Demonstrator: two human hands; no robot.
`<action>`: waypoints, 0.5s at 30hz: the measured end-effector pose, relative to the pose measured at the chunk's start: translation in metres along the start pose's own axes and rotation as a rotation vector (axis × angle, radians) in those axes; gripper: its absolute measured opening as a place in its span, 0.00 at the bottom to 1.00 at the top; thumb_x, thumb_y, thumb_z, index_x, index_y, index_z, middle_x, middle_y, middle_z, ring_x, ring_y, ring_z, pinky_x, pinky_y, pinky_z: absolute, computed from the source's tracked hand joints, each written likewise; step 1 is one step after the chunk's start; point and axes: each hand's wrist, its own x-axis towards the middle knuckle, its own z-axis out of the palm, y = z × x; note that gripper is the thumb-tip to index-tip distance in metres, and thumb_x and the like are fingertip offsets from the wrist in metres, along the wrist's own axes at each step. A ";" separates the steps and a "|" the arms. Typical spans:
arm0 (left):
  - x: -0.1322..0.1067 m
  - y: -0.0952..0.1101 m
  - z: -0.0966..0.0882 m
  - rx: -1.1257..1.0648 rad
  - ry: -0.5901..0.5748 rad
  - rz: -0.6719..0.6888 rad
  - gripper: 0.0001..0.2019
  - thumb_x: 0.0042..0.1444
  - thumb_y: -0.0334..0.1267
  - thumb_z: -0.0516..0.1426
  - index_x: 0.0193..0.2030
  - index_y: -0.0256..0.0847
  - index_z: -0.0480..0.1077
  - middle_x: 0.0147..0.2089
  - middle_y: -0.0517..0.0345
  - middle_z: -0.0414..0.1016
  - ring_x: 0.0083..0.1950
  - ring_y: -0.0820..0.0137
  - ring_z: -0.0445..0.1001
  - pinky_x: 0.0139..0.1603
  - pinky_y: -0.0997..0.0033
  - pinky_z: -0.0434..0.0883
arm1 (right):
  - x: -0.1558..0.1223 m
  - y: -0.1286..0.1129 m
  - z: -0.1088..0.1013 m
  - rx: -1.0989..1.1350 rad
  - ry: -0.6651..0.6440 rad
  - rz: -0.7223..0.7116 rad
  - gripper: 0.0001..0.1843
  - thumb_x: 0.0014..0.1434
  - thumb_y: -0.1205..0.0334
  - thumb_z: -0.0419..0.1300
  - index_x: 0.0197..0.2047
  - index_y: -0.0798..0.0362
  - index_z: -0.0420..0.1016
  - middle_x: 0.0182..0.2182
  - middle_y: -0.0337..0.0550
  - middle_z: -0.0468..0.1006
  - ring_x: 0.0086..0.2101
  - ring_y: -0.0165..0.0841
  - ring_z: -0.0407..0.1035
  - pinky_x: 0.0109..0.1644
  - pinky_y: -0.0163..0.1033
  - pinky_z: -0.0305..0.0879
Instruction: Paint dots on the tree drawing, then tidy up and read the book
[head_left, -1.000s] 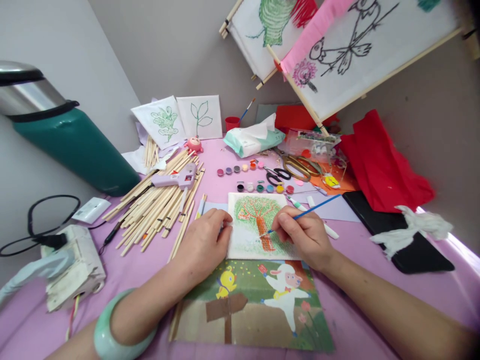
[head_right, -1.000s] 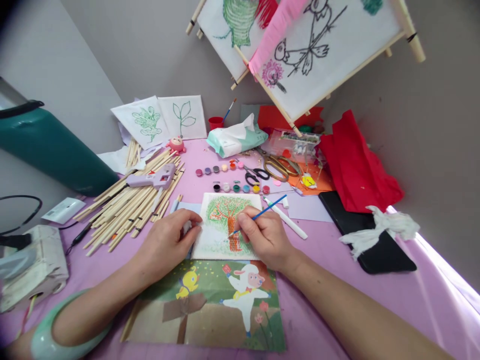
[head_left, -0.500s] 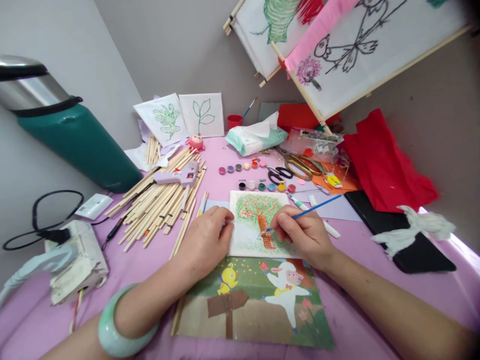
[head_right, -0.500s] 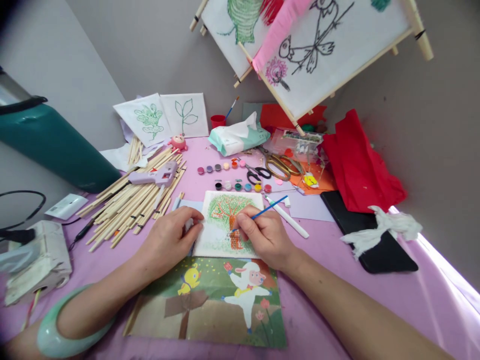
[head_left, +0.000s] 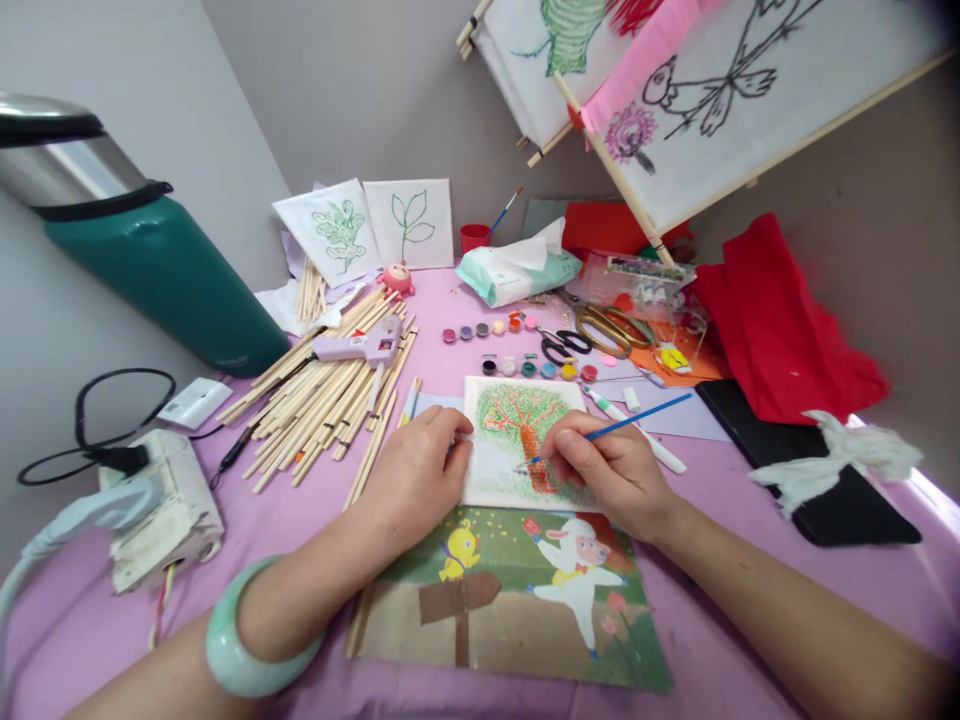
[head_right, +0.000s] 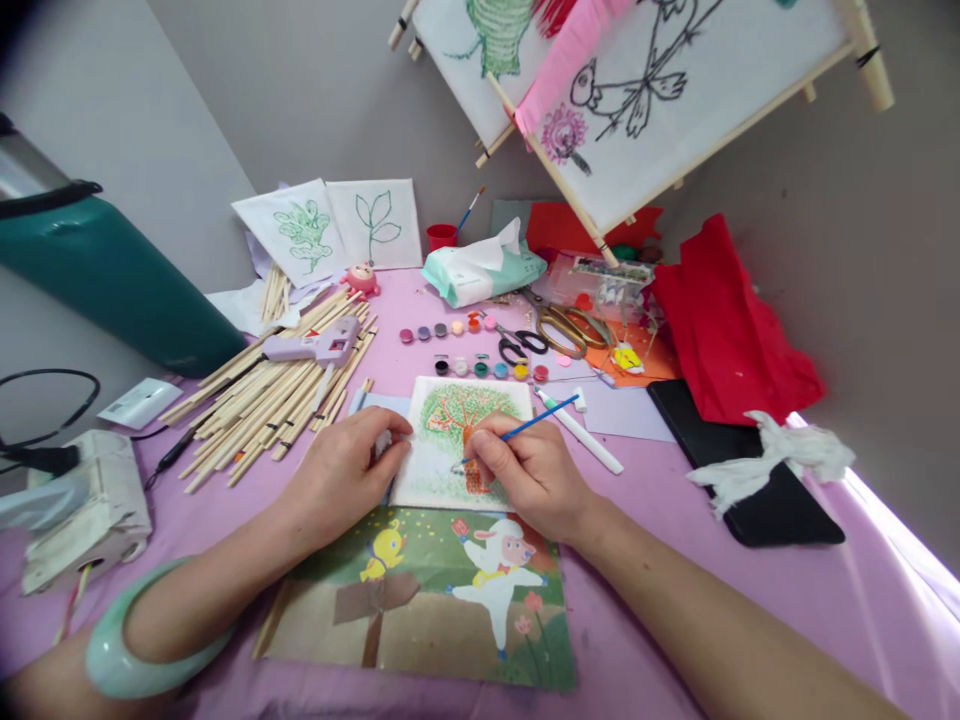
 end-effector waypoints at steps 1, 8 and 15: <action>0.000 0.000 0.000 0.002 -0.001 0.002 0.06 0.56 0.30 0.52 0.39 0.40 0.69 0.37 0.56 0.75 0.38 0.66 0.73 0.40 0.66 0.68 | 0.000 0.000 0.000 0.003 -0.002 -0.001 0.19 0.66 0.58 0.47 0.28 0.54 0.73 0.22 0.38 0.70 0.22 0.26 0.63 0.24 0.33 0.57; -0.001 0.000 0.000 0.002 -0.004 0.001 0.06 0.57 0.30 0.52 0.39 0.40 0.69 0.38 0.56 0.75 0.38 0.66 0.73 0.40 0.66 0.68 | 0.000 -0.001 0.002 0.062 -0.009 0.017 0.19 0.66 0.58 0.48 0.29 0.54 0.73 0.22 0.39 0.70 0.22 0.26 0.63 0.23 0.33 0.57; 0.000 -0.001 0.000 -0.007 0.010 -0.001 0.06 0.56 0.31 0.52 0.38 0.41 0.70 0.35 0.57 0.75 0.36 0.67 0.73 0.37 0.68 0.68 | 0.001 -0.001 0.000 0.099 0.137 0.090 0.20 0.65 0.54 0.50 0.26 0.54 0.72 0.20 0.39 0.70 0.20 0.25 0.62 0.21 0.32 0.57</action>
